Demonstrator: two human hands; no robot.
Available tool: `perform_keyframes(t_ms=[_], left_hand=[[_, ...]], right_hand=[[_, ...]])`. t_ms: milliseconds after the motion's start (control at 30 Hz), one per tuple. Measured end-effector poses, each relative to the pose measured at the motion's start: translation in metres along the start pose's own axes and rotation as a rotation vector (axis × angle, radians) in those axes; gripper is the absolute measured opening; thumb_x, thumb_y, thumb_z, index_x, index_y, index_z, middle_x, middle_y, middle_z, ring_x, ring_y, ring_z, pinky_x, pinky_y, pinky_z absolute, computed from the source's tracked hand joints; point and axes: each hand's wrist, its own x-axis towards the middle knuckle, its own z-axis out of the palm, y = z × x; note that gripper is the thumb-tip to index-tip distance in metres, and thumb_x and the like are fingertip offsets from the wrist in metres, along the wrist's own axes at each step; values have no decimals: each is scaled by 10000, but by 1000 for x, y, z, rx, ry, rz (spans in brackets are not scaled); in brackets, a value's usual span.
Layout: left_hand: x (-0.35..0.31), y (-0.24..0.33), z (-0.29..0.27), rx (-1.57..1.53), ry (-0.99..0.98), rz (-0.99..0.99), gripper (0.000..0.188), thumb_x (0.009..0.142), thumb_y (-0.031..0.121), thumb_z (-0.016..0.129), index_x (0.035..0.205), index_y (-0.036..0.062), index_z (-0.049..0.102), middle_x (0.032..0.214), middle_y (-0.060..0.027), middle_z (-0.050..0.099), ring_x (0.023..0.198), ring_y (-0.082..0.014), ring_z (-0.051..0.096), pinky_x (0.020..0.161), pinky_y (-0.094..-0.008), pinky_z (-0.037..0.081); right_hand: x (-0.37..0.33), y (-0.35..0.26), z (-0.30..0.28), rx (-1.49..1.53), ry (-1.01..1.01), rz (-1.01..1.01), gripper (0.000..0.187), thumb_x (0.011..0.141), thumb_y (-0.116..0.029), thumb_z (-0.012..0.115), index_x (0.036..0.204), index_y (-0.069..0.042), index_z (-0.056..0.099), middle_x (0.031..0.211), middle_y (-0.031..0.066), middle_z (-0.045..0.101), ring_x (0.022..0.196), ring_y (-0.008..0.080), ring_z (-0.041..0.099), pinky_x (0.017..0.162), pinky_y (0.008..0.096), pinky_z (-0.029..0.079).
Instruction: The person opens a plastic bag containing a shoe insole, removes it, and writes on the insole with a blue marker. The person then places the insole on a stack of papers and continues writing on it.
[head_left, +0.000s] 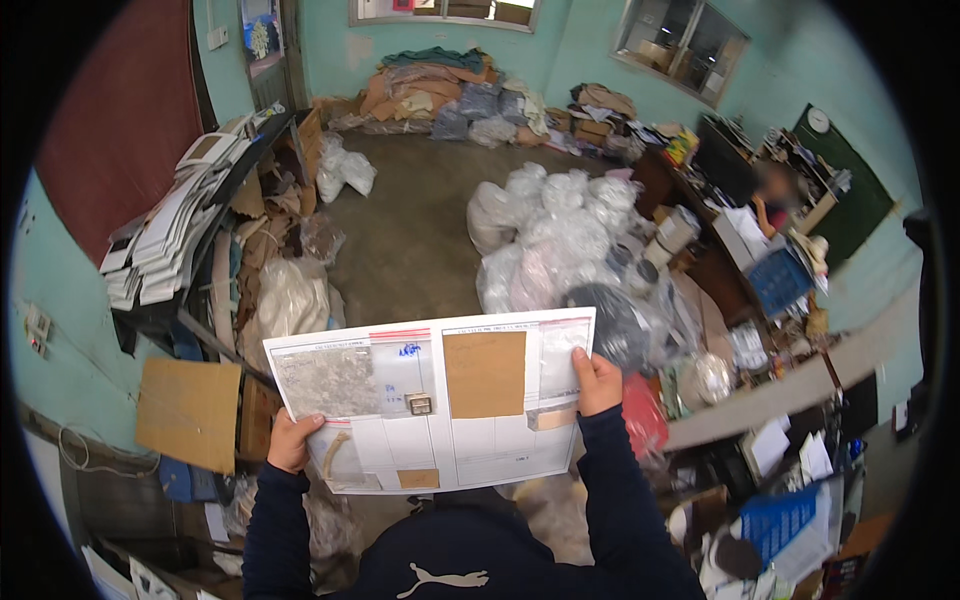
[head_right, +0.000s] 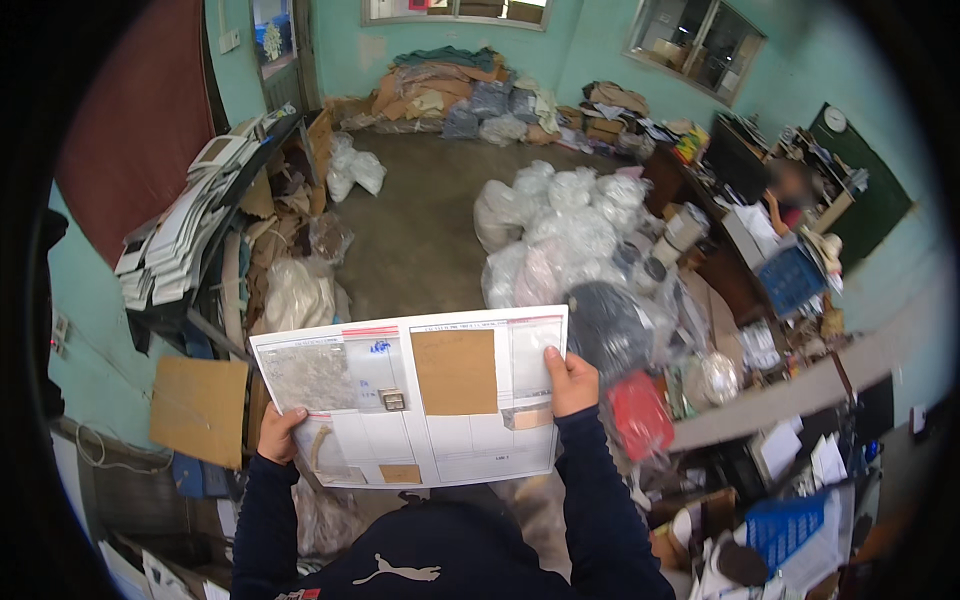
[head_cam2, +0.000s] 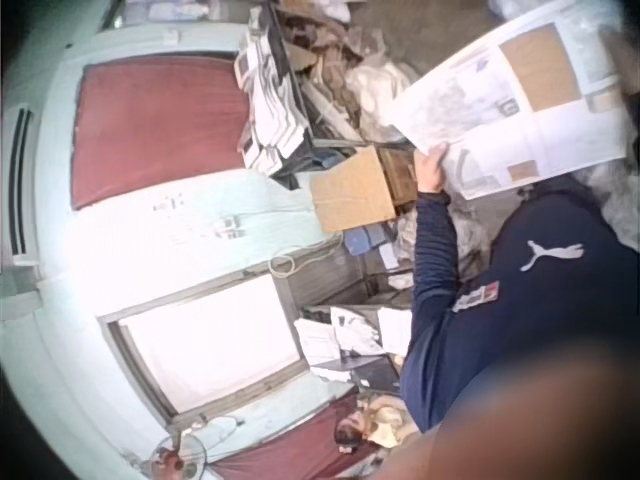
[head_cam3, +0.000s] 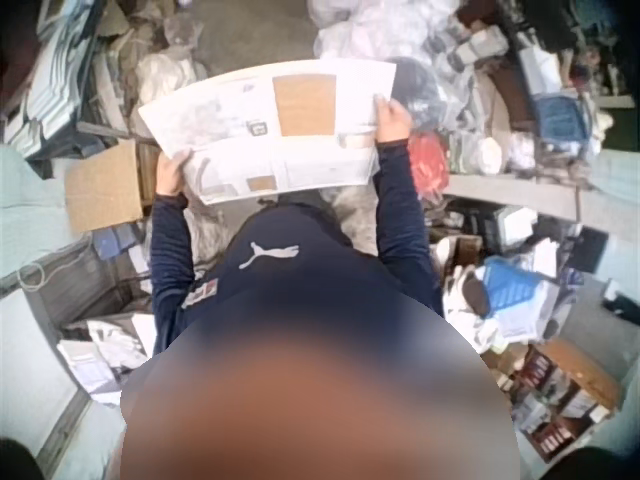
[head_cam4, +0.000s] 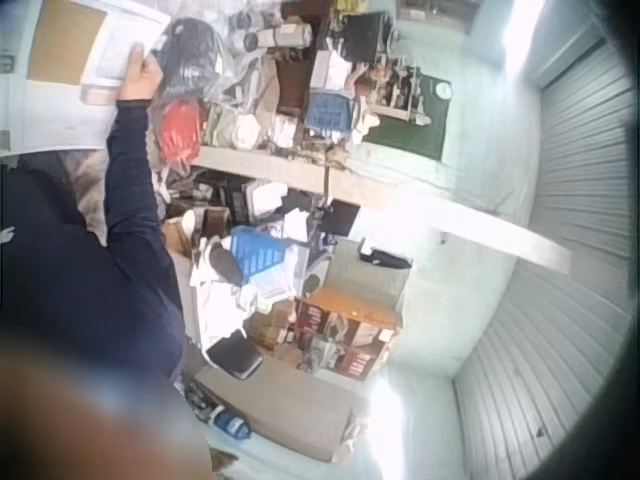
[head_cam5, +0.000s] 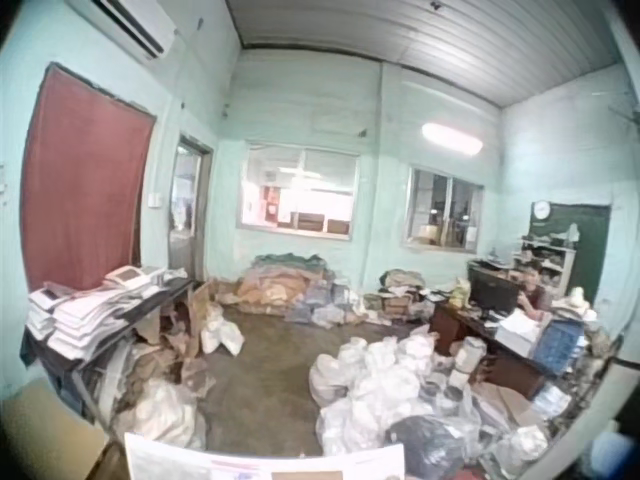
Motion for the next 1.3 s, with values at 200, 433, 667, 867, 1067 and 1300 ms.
perform_keyframes(t_ms=[200,433,667,867,1067,1300], left_hand=[[201,66,18,163,144,107,381,797,105,698,1135,-59,630,1048,-110,693,913,-186,652,835,-316,499],[416,143,29,413,64,129,218,829,-14,637,1033,-70,686,990,-111,722,882,-172,665,810,-293,505],[740,195,18,622,-321,137,182,819,14,682,994,-34,692,913,-134,727,805,-158,668,735,-288,502],[1028,239,107,862,-643,497,521,756,66,757,1249,6,601,1214,-177,633,1081,-245,621,946,-331,468],[1288,133,78,578,-381,230,388,896,91,663,1269,6,595,1135,-91,674,999,-156,633,868,-281,493],[1356,-8,-113,1916,-1289,-665,431,904,448,503,1181,152,652,1123,-166,668,981,-330,641,823,-479,502]], right_hand=[[245,-16,100,-174,163,-142,338,914,-189,665,1173,14,589,1144,119,640,993,164,603,834,306,487],[480,-103,230,-633,-408,-939,528,788,-286,749,1223,-52,562,1154,178,610,1121,349,548,947,451,434],[687,-89,295,-746,-819,-366,371,850,-278,691,1158,-79,636,822,186,680,740,377,659,678,430,528],[823,-72,280,-655,-455,-120,155,887,-139,648,1003,-49,696,710,161,667,613,295,664,605,345,514],[1013,45,252,-683,-205,167,236,870,-237,635,1014,-56,683,811,222,674,763,396,661,692,429,521],[1215,173,224,-758,-91,423,342,848,-311,652,1073,-55,681,922,258,671,913,432,637,814,470,507]])
